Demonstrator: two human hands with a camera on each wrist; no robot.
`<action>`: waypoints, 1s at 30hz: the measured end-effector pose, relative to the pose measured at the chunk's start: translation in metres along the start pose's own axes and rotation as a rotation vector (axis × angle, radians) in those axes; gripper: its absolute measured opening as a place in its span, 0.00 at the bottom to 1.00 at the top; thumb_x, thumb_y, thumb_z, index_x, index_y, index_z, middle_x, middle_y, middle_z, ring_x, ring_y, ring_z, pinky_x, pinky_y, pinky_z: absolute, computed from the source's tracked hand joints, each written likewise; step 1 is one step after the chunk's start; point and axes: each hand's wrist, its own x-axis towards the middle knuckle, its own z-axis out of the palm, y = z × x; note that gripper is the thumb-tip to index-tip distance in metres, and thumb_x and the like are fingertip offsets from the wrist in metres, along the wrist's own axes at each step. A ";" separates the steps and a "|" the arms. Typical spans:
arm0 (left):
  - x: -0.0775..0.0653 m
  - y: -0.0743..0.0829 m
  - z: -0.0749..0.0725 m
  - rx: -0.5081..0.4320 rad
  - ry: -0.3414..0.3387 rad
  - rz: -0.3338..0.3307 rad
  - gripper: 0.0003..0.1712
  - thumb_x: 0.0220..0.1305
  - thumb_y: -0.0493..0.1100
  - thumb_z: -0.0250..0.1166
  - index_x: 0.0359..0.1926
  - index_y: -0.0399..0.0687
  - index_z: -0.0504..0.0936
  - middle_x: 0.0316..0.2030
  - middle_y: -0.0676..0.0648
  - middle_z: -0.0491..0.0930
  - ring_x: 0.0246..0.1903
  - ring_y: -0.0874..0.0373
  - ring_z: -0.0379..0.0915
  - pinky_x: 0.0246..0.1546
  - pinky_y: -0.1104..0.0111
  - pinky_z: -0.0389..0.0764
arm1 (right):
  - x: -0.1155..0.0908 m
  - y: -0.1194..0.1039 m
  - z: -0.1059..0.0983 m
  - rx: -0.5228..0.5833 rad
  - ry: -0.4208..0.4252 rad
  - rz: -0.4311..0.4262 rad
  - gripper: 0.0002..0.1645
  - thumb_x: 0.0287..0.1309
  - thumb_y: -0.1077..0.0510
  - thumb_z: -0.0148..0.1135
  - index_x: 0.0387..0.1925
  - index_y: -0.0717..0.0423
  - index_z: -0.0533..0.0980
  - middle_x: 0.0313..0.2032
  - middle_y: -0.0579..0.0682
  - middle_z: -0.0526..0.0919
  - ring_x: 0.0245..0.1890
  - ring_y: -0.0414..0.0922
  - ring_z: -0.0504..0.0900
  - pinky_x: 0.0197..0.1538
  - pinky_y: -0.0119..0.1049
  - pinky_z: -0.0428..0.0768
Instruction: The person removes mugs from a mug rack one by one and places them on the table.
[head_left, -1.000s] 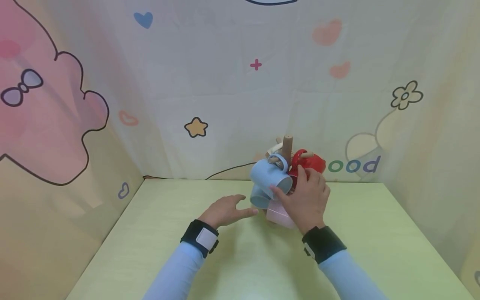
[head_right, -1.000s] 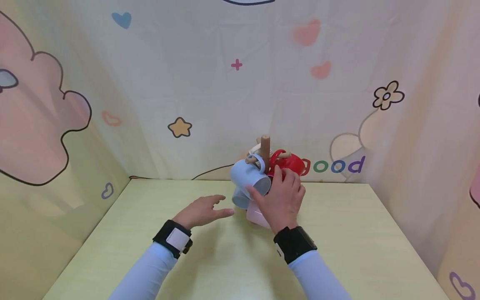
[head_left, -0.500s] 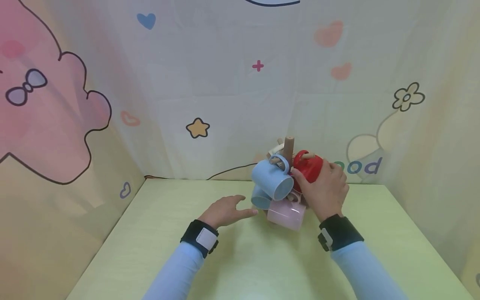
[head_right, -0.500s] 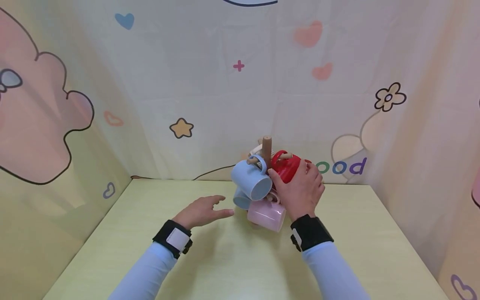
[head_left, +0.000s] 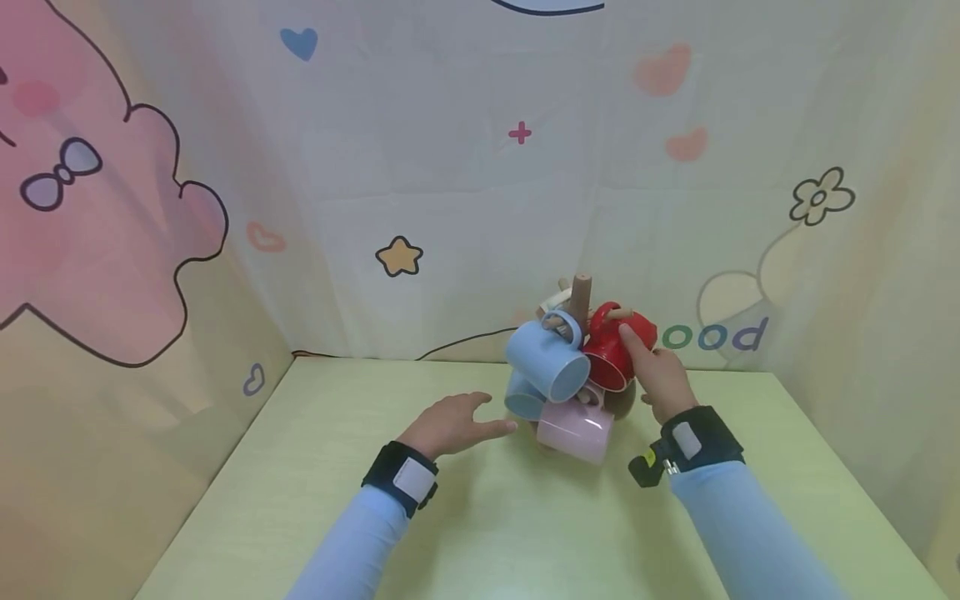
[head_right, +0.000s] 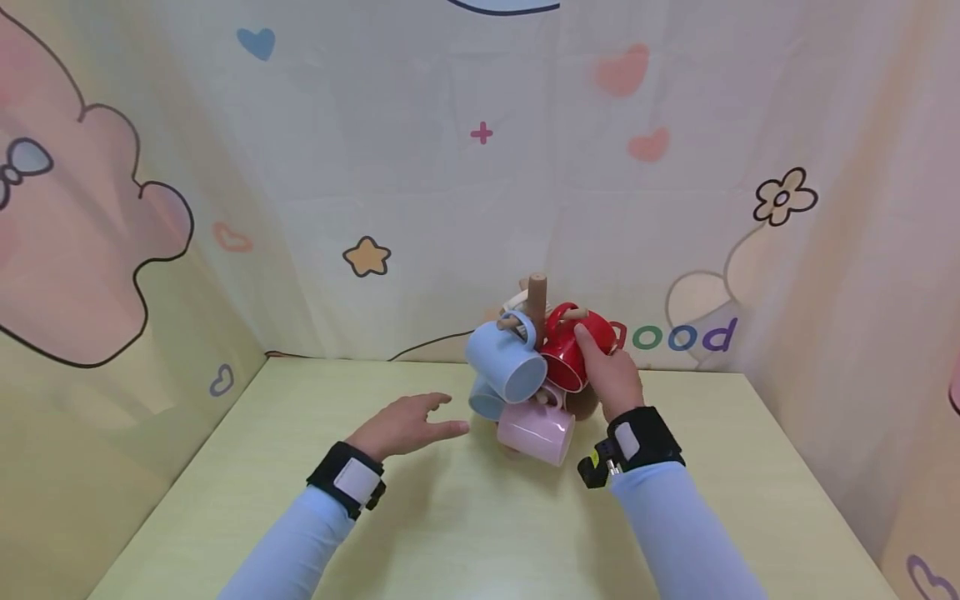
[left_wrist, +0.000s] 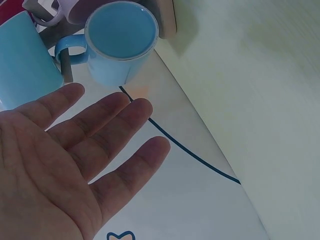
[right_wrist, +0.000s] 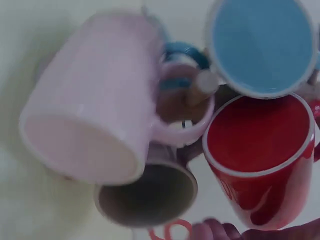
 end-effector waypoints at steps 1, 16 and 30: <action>0.000 0.000 0.000 0.001 0.000 -0.001 0.47 0.61 0.72 0.59 0.70 0.45 0.69 0.65 0.40 0.72 0.65 0.42 0.66 0.62 0.46 0.68 | 0.001 0.001 -0.001 0.074 -0.058 0.029 0.63 0.63 0.23 0.41 0.76 0.66 0.39 0.73 0.69 0.52 0.69 0.70 0.58 0.65 0.61 0.64; -0.001 -0.002 0.002 0.008 0.005 0.000 0.47 0.61 0.72 0.59 0.69 0.45 0.69 0.64 0.41 0.73 0.65 0.42 0.67 0.62 0.47 0.69 | 0.011 0.011 0.003 0.418 -0.163 0.101 0.63 0.62 0.28 0.54 0.78 0.55 0.34 0.76 0.60 0.50 0.70 0.63 0.59 0.67 0.50 0.64; 0.001 0.000 0.004 0.018 0.003 0.002 0.47 0.61 0.72 0.59 0.70 0.45 0.69 0.65 0.41 0.72 0.65 0.43 0.67 0.62 0.47 0.69 | 0.001 0.011 -0.010 0.311 0.053 0.024 0.62 0.60 0.25 0.54 0.77 0.60 0.43 0.73 0.60 0.57 0.68 0.61 0.63 0.67 0.50 0.67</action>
